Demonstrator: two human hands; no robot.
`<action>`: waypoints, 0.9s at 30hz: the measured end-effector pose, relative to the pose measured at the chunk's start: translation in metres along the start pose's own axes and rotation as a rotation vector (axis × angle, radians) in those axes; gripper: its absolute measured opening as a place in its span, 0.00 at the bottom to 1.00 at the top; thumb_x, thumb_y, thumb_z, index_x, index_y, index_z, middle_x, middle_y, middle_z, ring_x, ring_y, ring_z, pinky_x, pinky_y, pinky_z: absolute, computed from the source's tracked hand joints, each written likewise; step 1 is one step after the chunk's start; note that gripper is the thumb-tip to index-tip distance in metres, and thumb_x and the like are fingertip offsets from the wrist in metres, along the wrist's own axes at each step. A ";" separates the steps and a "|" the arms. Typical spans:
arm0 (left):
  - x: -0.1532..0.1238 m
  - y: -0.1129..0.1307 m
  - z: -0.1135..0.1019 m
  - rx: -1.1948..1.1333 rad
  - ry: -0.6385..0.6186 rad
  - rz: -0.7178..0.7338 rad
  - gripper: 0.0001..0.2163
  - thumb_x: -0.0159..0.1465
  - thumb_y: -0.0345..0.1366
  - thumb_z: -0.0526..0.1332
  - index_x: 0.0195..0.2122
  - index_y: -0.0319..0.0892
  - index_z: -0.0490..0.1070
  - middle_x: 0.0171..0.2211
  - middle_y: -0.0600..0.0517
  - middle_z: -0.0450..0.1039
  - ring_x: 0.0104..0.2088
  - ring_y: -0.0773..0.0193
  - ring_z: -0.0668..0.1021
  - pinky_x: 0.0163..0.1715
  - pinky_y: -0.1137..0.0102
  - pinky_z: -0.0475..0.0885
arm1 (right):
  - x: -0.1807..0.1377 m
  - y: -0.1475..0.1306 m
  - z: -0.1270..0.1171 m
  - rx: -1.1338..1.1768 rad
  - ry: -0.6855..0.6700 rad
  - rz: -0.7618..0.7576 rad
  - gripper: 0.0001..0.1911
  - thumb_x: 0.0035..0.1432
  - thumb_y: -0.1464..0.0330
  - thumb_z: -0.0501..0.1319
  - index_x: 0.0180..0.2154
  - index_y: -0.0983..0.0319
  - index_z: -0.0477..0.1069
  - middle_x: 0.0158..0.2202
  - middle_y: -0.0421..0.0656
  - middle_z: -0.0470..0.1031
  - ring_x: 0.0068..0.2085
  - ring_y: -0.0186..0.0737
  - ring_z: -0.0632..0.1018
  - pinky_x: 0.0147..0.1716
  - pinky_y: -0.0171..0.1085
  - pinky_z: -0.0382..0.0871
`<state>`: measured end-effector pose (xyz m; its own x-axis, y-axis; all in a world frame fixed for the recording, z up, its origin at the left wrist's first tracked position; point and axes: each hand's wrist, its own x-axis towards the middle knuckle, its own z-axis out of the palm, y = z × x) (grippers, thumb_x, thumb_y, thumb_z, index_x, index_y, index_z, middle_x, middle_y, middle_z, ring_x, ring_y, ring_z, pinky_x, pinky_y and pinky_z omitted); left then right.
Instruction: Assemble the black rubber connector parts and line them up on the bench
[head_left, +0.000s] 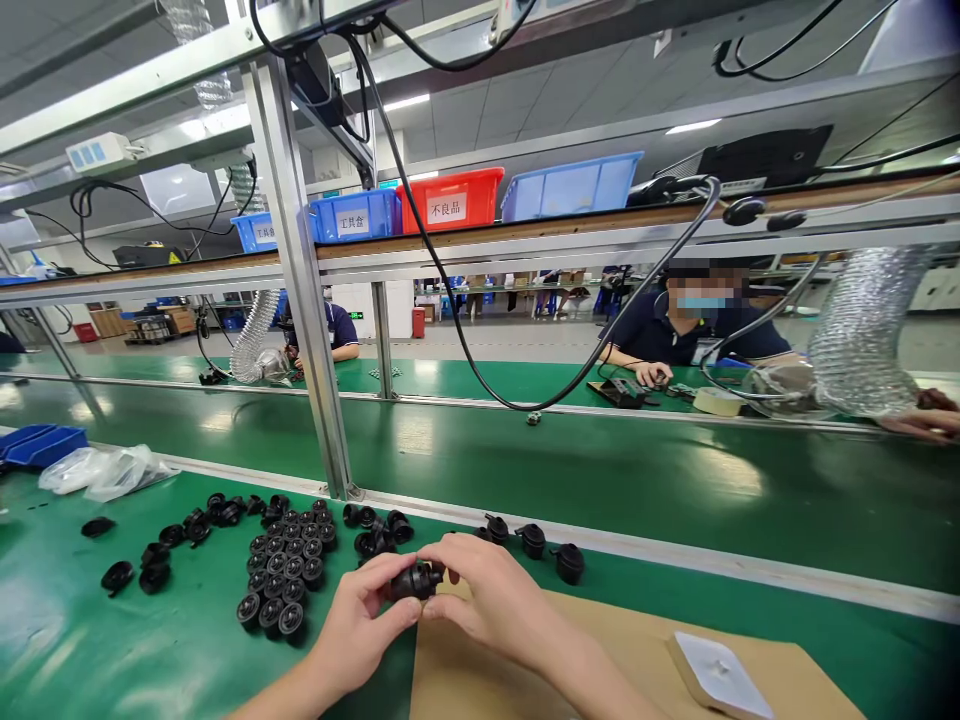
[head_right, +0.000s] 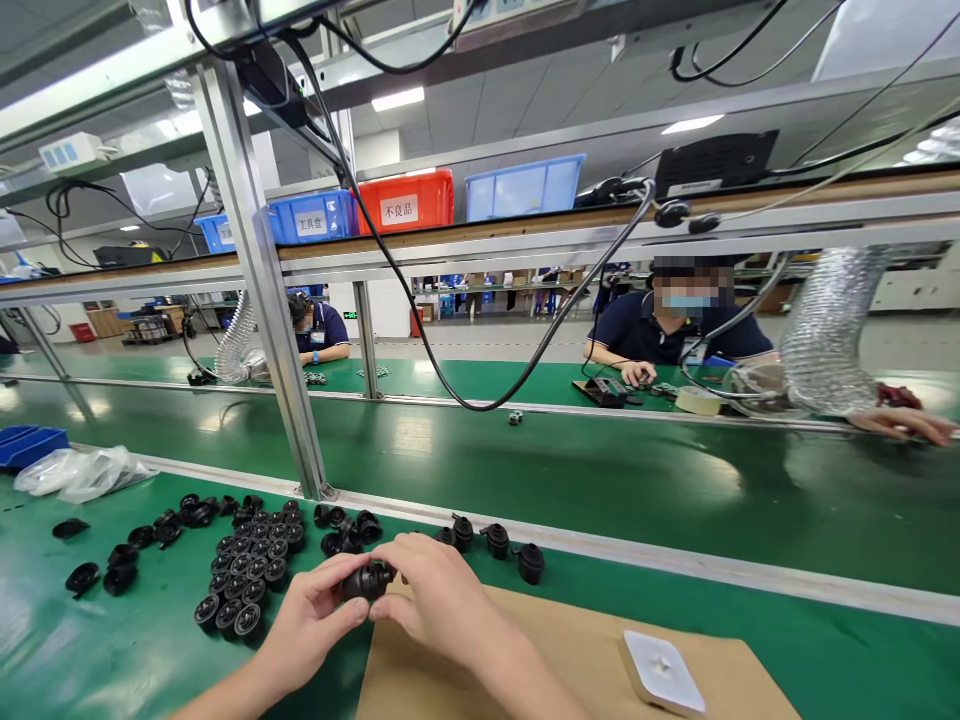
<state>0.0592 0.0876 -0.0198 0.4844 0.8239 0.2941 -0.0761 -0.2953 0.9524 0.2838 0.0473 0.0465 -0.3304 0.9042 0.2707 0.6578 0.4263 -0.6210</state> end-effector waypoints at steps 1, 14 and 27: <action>0.000 0.000 0.000 -0.010 -0.001 -0.005 0.19 0.66 0.43 0.74 0.58 0.49 0.81 0.57 0.43 0.79 0.57 0.47 0.79 0.61 0.58 0.74 | 0.000 0.000 0.000 0.017 -0.003 -0.002 0.16 0.57 0.69 0.75 0.48 0.54 0.81 0.39 0.39 0.79 0.41 0.43 0.76 0.40 0.38 0.65; 0.001 0.001 0.000 -0.065 0.007 -0.019 0.20 0.64 0.43 0.75 0.57 0.46 0.82 0.54 0.42 0.80 0.56 0.46 0.80 0.60 0.57 0.75 | -0.003 0.001 -0.003 0.121 0.017 -0.050 0.15 0.64 0.69 0.69 0.52 0.52 0.80 0.42 0.40 0.78 0.43 0.42 0.75 0.44 0.40 0.67; -0.003 -0.001 -0.003 0.096 0.051 0.002 0.19 0.65 0.43 0.74 0.57 0.47 0.82 0.55 0.42 0.81 0.56 0.47 0.81 0.58 0.59 0.78 | -0.003 -0.006 0.003 -0.067 0.015 0.070 0.13 0.68 0.59 0.64 0.35 0.60 0.75 0.33 0.42 0.77 0.37 0.44 0.75 0.39 0.41 0.64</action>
<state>0.0558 0.0872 -0.0214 0.4390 0.8463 0.3018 0.0079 -0.3395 0.9406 0.2789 0.0420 0.0476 -0.2720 0.9319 0.2398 0.7227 0.3624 -0.5886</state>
